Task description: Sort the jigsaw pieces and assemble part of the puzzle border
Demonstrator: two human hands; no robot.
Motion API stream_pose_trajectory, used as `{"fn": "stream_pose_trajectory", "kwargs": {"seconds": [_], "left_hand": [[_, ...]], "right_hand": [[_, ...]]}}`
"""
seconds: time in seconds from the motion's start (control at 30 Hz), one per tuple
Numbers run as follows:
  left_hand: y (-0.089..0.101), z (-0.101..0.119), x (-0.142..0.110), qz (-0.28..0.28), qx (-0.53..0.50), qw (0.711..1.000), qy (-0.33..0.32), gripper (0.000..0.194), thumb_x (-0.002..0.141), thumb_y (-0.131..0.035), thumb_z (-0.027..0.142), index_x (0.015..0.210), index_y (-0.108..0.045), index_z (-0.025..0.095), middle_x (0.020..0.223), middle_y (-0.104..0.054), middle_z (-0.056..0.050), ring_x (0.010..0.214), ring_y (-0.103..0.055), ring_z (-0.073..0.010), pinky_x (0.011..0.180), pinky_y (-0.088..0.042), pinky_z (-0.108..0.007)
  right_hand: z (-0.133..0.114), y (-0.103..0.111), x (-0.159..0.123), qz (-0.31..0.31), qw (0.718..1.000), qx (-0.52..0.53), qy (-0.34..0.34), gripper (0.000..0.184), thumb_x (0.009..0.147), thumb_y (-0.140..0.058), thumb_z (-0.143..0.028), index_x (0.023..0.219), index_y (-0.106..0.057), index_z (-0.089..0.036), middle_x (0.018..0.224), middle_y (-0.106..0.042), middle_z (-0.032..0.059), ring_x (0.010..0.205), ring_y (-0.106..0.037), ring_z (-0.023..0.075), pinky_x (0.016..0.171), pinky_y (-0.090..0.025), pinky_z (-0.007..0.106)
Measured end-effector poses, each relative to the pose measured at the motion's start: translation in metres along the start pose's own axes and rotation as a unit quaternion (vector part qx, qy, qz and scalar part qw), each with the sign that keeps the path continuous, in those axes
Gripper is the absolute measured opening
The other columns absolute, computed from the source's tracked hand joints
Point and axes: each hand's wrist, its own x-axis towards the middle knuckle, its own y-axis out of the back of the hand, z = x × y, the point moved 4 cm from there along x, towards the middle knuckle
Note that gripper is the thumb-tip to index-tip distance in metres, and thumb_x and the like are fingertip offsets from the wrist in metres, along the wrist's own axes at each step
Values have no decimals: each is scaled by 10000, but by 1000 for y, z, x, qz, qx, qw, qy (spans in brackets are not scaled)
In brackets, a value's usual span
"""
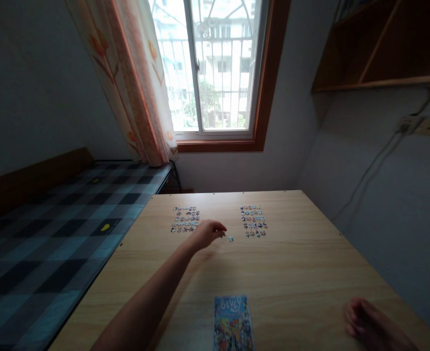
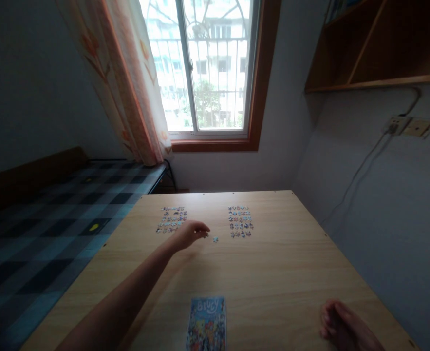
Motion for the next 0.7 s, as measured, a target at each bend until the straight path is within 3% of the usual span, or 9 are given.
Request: {"fn": "stream_pose_trajectory", "kwargs": {"seconds": [0.1,0.2,0.27,0.37,0.43,0.5,0.6,0.7], "left_hand": [[-33,4,-3,-32,28,999,-17,192,784,-646,184,905,-793,207,832,-772,-25,733,-668,-163,720,-476,-245],[-47,-1,-4,-34,32,999,-21,224,787,-623,157,927,-788,215,813,-771,-8,723,-668,-154,720,-476,-237],[-50,-4,-6,-21,37,999,-33,231,784,-621,153,932,-786,216,828,-771,-8,730,-667,-156,723,-477,-239],[-51,-7,-9,-1,33,998,-52,219,785,-638,159,937,-786,213,869,-770,-17,758,-668,-159,728,-477,-240],[-51,-8,-10,11,35,998,-60,189,805,-646,181,930,-785,210,878,-769,-23,771,-667,-161,738,-477,-243],[-52,-8,-10,25,43,996,-70,165,824,-649,195,921,-782,212,880,-767,-26,783,-665,-163,749,-478,-247],[-54,-7,-9,43,59,993,-89,151,832,-654,187,917,-775,220,890,-763,-22,813,-666,-170,767,-478,-257],[-57,-6,-9,62,85,990,-97,135,845,-656,186,899,-772,228,872,-753,-24,827,-660,-179,782,-480,-272]], "right_hand": [[-3,-26,9,21,993,-97,62,430,684,-803,-588,842,-695,-203,795,-665,63,684,-627,231,681,-568,376],[-5,-60,17,61,947,-262,177,466,810,-649,-652,870,-685,-192,729,-642,41,566,-570,187,533,-493,299],[-5,-92,18,38,883,-393,254,409,895,-567,-583,834,-683,-195,754,-651,58,676,-607,217,610,-496,307],[-3,-146,14,-55,757,-542,361,303,976,-487,-407,833,-663,-206,797,-646,67,759,-595,226,696,-461,330],[-2,-177,12,-127,689,-580,415,260,988,-452,-293,840,-645,-203,814,-631,68,785,-575,221,725,-446,337],[-2,-203,16,-179,645,-592,448,216,969,-441,-197,895,-644,-204,863,-631,70,834,-564,225,776,-441,352],[-6,-236,34,-183,620,-581,495,204,913,-471,-129,955,-657,-202,940,-641,83,922,-554,246,847,-435,381],[-10,-268,60,-155,620,-575,511,225,888,-486,-108,959,-677,-203,1003,-650,89,999,-542,261,911,-422,405]]}}
